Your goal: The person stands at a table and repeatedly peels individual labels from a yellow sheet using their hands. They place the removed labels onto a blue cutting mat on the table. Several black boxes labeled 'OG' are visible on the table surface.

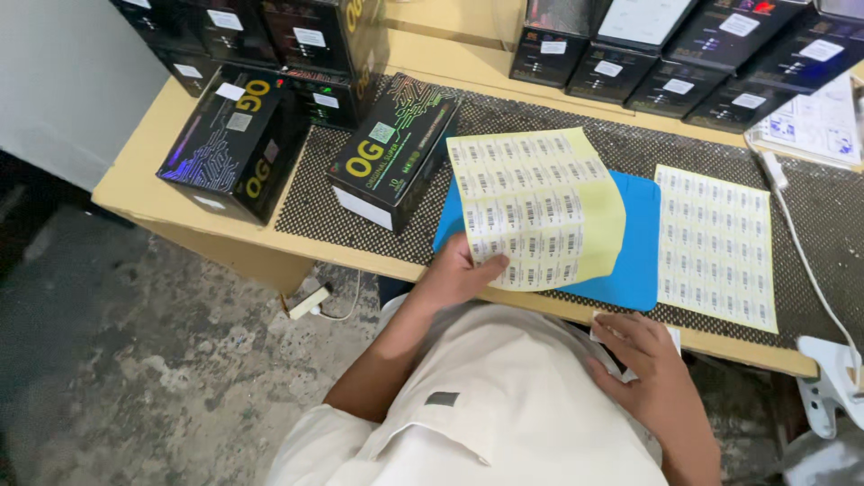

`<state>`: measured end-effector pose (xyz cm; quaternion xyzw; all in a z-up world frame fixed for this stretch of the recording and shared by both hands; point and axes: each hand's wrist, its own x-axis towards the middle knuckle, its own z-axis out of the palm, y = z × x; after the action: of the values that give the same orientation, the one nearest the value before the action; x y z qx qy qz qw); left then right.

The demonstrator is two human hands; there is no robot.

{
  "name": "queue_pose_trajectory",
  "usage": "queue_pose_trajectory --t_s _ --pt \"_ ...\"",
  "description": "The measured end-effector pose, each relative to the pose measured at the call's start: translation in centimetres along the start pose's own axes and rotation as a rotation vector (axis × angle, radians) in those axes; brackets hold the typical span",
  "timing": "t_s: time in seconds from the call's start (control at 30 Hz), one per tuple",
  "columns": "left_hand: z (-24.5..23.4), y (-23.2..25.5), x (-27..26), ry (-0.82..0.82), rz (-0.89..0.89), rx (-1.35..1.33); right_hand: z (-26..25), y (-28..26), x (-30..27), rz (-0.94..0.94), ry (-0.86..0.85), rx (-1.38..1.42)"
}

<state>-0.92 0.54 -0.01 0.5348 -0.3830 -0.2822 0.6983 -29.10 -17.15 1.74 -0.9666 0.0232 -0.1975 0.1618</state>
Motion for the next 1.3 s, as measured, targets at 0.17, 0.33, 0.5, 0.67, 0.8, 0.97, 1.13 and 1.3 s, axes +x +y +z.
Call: queue_pose_trajectory --t_s 0.17,0.33,0.5,0.67,0.8,0.97,1.13,1.3 --pt "-0.8 0.0 -0.5 -0.165 0.187 -0.013 -2.2 -0.4 0.8 0.156 0.051 0.206" --pt "-1.1 0.0 -0.9 -0.241 0.219 0.089 -3.4 1.6 2.6 0.157 0.169 0.846" --pt "-0.2 2.4 0.4 -0.321 0.336 -0.114 -2.4 1.7 7.4 0.089 0.333 1.123" --pt "-0.5 2.1 0.5 -0.362 0.287 -0.147 -2.8 -0.1 8.7 0.411 0.442 0.922" --pt "-0.5 2.1 0.6 -0.407 0.228 -0.246 -4.7 -3.7 10.6 0.549 0.467 0.796" --pt "-0.2 3.4 0.8 -0.348 0.287 -0.221 -4.1 -1.7 9.7 0.550 0.443 0.779" --pt "-0.3 3.5 0.7 -0.294 0.301 -0.168 -3.3 -0.5 9.1 0.478 0.428 0.787" --pt "-0.2 2.7 0.4 -0.264 0.298 -0.143 -4.6 -1.9 10.5 0.358 0.357 0.863"
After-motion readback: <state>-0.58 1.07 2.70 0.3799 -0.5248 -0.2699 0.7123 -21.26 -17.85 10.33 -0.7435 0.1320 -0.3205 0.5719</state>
